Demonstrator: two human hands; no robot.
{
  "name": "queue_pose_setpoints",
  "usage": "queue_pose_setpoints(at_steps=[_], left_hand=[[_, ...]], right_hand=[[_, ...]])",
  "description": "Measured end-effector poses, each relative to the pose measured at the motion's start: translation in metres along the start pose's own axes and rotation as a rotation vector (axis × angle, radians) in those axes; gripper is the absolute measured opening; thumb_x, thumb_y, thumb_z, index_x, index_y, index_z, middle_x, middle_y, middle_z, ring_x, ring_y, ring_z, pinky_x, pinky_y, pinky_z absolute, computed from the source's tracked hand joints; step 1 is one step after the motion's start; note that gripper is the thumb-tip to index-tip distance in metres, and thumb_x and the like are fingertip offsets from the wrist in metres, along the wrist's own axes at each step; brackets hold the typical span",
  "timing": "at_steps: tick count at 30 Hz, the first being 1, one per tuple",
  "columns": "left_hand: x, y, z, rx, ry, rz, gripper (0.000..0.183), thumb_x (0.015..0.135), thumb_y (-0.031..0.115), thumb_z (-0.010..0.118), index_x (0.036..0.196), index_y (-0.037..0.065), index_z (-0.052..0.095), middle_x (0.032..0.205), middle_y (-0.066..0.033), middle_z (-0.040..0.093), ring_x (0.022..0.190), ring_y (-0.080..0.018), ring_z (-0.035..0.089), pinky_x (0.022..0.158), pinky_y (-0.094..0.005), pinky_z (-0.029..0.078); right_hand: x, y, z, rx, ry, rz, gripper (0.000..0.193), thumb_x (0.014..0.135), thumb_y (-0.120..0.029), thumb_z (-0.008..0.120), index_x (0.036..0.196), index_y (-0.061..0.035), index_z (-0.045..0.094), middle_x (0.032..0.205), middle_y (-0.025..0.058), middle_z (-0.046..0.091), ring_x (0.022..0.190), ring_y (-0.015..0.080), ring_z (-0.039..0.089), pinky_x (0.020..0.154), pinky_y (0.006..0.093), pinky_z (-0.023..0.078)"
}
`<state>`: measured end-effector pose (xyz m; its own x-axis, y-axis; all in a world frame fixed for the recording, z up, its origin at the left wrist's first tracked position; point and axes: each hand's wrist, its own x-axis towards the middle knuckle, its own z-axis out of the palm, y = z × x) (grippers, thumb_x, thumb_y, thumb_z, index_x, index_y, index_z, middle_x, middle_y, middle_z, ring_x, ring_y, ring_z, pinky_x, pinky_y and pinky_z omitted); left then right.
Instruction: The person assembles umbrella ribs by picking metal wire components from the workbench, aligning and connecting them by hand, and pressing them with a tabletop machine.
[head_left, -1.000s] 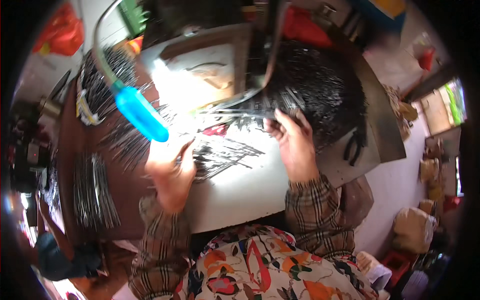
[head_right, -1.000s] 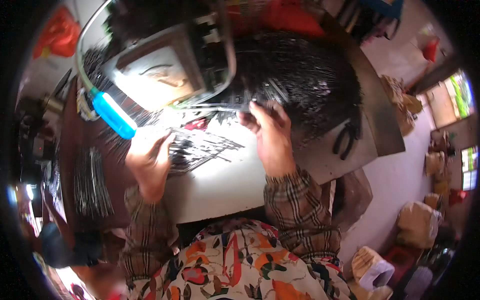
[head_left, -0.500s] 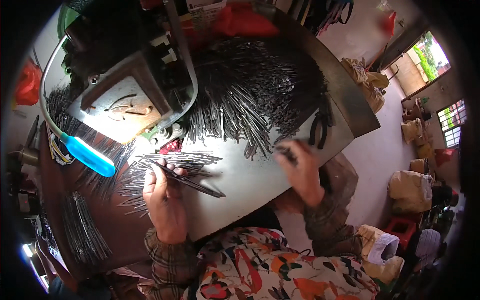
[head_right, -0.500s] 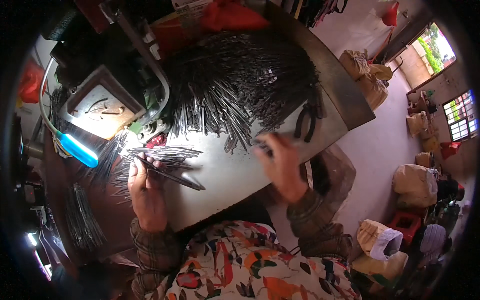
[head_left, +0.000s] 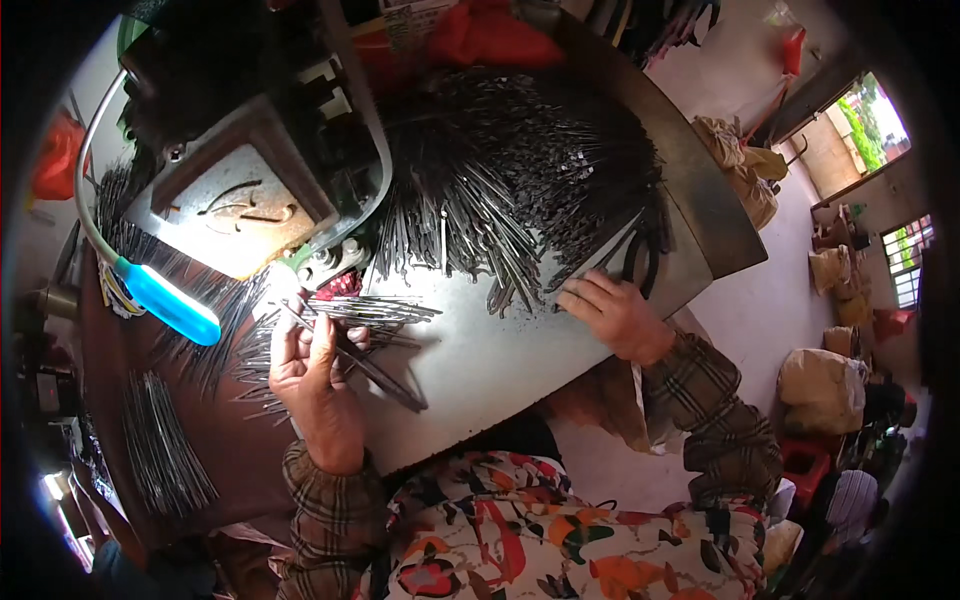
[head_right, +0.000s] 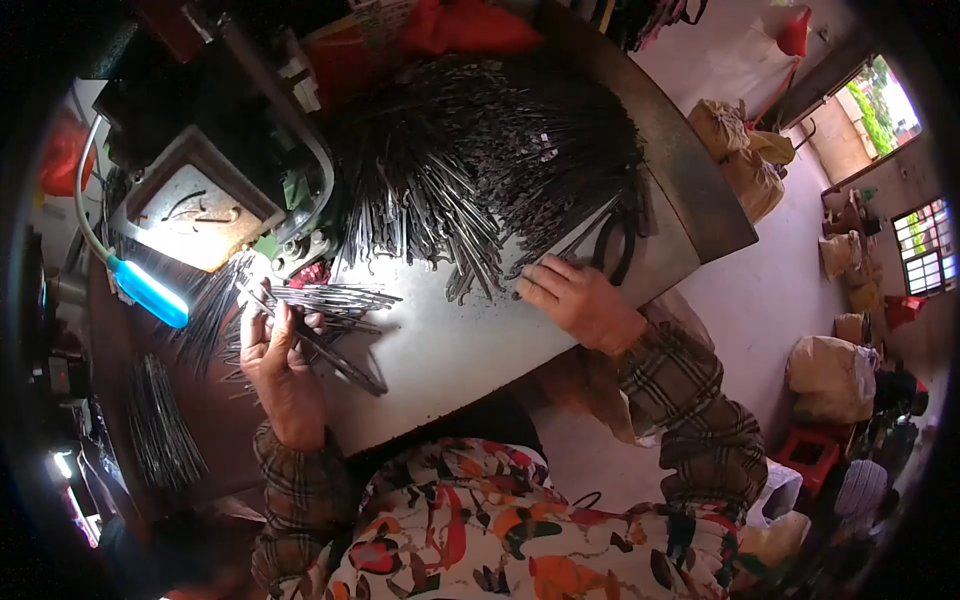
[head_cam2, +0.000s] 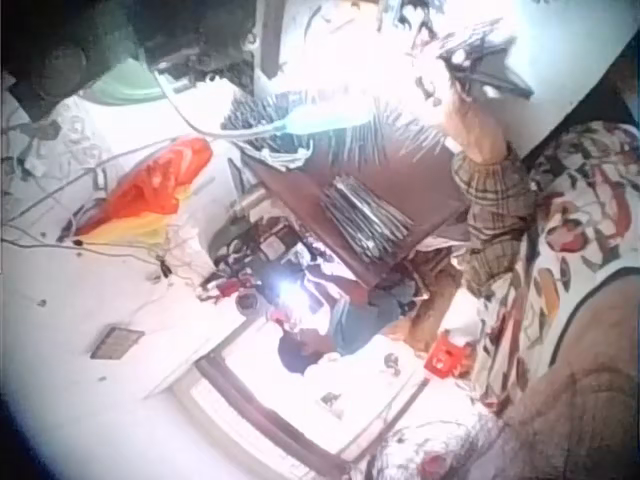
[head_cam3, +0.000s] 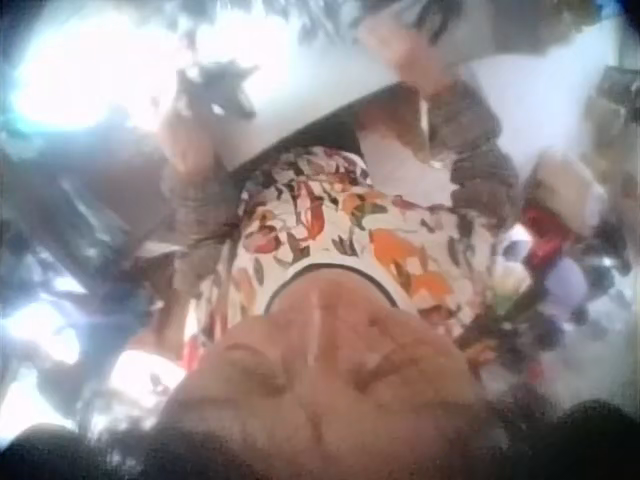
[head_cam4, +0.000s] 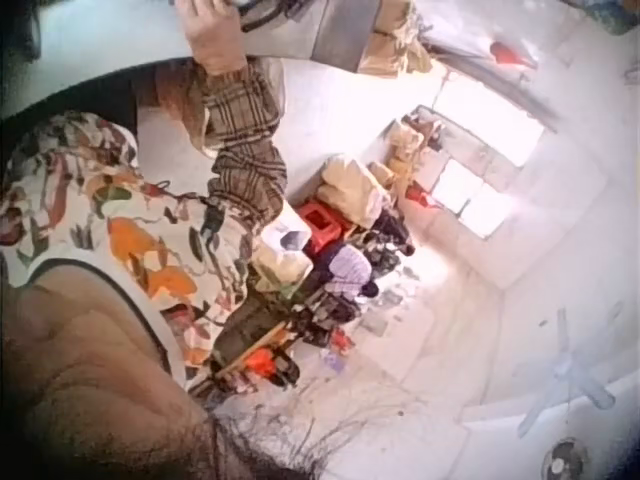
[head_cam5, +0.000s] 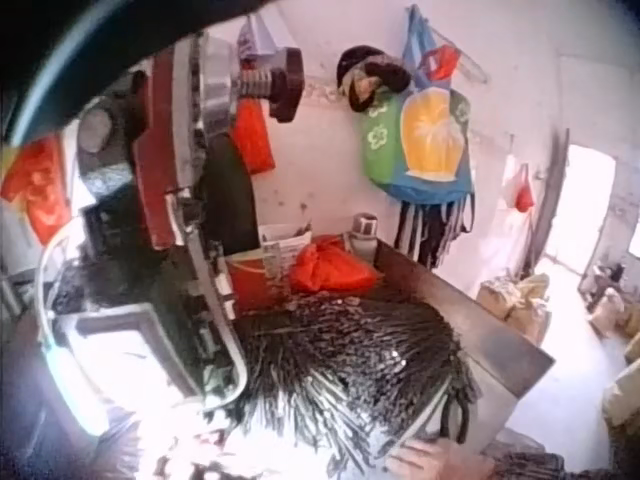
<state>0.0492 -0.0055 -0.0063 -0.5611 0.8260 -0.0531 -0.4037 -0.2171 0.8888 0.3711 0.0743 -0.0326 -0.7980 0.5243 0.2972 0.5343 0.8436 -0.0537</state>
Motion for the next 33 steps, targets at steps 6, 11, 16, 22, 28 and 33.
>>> queue_pose_setpoints(at_steps=[6,11,16,22,28,33], left_hand=[[0.002,0.003,-0.009,0.058,-0.002,-0.106,0.042,0.089,-0.001,0.065,0.128,-0.004,0.051,0.090,-0.0059,0.063,0.068,-0.0128,0.064,0.061,-0.0270,0.058],[0.010,-0.004,-0.004,0.109,-0.081,-0.166,0.037,0.089,0.002,0.066,0.124,-0.004,0.058,0.089,-0.0057,0.063,0.065,-0.0103,0.061,0.057,-0.0238,0.055],[0.020,-0.002,-0.018,0.143,-0.157,-0.149,0.037,0.090,0.002,0.064,0.124,-0.007,0.056,0.085,-0.0061,0.065,0.063,-0.0110,0.062,0.054,-0.0215,0.050],[0.026,-0.006,-0.025,0.057,-0.218,-0.202,0.040,0.092,0.005,0.061,0.130,-0.005,0.053,0.085,-0.0050,0.062,0.059,-0.0087,0.056,0.050,-0.0201,0.045],[0.027,-0.003,-0.023,0.019,-0.236,-0.219,0.044,0.092,0.006,0.058,0.134,-0.002,0.051,0.084,-0.0031,0.061,0.058,-0.0066,0.053,0.048,-0.0195,0.043],[0.027,-0.005,-0.027,0.050,-0.240,-0.225,0.048,0.091,0.005,0.061,0.137,-0.001,0.049,0.084,-0.0003,0.057,0.058,-0.0067,0.052,0.049,-0.0192,0.040]], right_hand=[[0.040,-0.030,0.003,-0.148,0.091,-0.195,0.019,0.085,-0.013,0.059,0.103,-0.0069,0.063,0.100,0.0026,0.064,0.088,0.0164,0.062,0.068,0.0288,0.049],[0.122,-0.070,-0.002,-0.091,0.163,-0.208,0.018,0.085,-0.011,0.062,0.102,-0.0042,0.062,0.084,-0.0001,0.066,0.081,0.0159,0.065,0.065,0.0292,0.050],[0.179,-0.085,0.026,0.441,0.212,0.018,0.014,0.087,-0.012,0.064,0.097,-0.0040,0.059,0.082,0.0133,0.064,0.073,0.0301,0.066,0.061,0.0384,0.053],[0.194,-0.101,0.041,0.983,0.138,0.396,0.014,0.089,-0.010,0.065,0.093,0.0036,0.063,0.082,0.0167,0.069,0.067,0.0207,0.067,0.060,0.0308,0.052],[0.193,-0.108,0.063,1.296,0.144,0.482,0.014,0.092,-0.009,0.063,0.098,0.0042,0.062,0.074,0.0054,0.065,0.059,0.0053,0.055,0.052,0.0238,0.045],[0.195,-0.114,0.061,1.404,0.162,0.503,0.009,0.095,-0.007,0.060,0.095,0.0019,0.059,0.071,0.0011,0.061,0.056,0.0020,0.050,0.049,0.0198,0.041]])
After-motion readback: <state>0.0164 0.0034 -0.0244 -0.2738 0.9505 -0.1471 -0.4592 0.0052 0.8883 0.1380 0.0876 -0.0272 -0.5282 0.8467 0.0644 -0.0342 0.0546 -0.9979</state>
